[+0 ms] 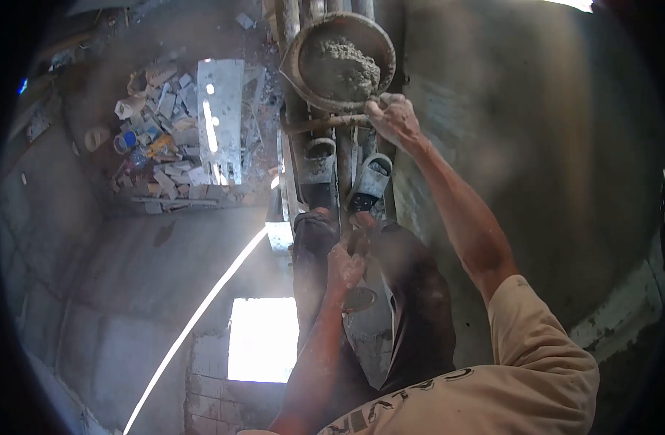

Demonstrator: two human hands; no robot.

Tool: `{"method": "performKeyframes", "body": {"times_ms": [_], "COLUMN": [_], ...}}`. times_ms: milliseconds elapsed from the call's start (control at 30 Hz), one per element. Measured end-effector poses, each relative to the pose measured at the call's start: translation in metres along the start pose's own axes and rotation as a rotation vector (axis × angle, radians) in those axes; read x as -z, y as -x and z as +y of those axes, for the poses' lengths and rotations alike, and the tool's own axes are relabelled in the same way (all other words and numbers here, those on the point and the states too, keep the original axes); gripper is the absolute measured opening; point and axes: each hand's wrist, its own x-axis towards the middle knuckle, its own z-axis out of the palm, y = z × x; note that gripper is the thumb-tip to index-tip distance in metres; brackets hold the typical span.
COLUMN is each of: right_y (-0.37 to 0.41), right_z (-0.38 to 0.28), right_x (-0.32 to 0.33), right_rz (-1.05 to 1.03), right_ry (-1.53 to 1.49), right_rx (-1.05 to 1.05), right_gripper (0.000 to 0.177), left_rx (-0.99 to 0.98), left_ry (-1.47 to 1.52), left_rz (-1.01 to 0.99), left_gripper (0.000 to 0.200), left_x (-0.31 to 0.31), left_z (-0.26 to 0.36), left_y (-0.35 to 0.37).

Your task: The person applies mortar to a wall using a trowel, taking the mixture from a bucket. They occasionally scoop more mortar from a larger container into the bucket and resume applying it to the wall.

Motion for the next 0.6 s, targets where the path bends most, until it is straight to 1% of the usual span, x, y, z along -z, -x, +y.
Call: {"method": "performKeyframes", "body": {"times_ms": [67, 133, 200, 233, 267, 300, 333, 367, 400, 467, 500, 600], "right_y": [0.014, 0.048, 0.076, 0.079, 0.101, 0.129, 0.153, 0.179, 0.200, 0.249, 0.272, 0.333], "right_z": [-0.001, -0.022, -0.027, -0.001, -0.010, -0.031, -0.050, -0.069, -0.088, -0.124, -0.136, -0.149], "right_x": [0.006, 0.030, 0.059, 0.036, 0.063, 0.097, 0.130, 0.165, 0.208, 0.295, 0.331, 0.428], "right_rz": [0.051, 0.033, 0.235, 0.292, 0.294, 0.291, 0.289, 0.285, 0.268, 0.221, 0.173, 0.306], "right_ry": [0.008, -0.212, 0.369, 0.336, 0.302, 0.259, 0.213, 0.154, 0.087, -0.057, -0.147, -0.024], "right_rx": [0.112, 0.031, 0.602, 0.474, 0.473, 0.460, 0.407, 0.329, 0.209, -0.028, -0.129, -0.106], "right_gripper": [0.030, 0.020, 0.011, 0.008, 0.010, 0.013, 0.016, 0.019, 0.025, 0.036, 0.042, 0.043], "left_rx": [-0.078, -0.173, -0.207, -0.693, -0.471, -0.491, -0.500, -0.334, -0.219, -0.195, -0.192, -0.194], "left_ry": [-0.057, -0.151, 0.135, -0.520, -0.038, 0.320, 0.091, 0.338, 0.186, -0.074, -0.066, -0.011], "left_rz": [0.058, 0.115, 0.035, 0.022, 0.005, 0.009, 0.067, 0.109, 0.132, 0.175, 0.188, 0.213], "left_gripper": [0.033, 0.031, 0.030, 0.028, 0.029, 0.029, 0.027, 0.025, 0.024, 0.023, 0.023, 0.021], "left_x": [0.003, 0.006, 0.018, 0.034, 0.048, 0.044, 0.061, 0.067, 0.083, 0.111, 0.123, 0.135], "left_z": [-0.009, -0.016, -0.026, -0.056, -0.024, -0.072, -0.058, -0.025, 0.016, 0.021, 0.019, 0.018], "left_y": [0.005, 0.020, 0.040, 0.021, 0.048, 0.027, 0.035, 0.068, 0.100, 0.112, 0.123, 0.137]}}
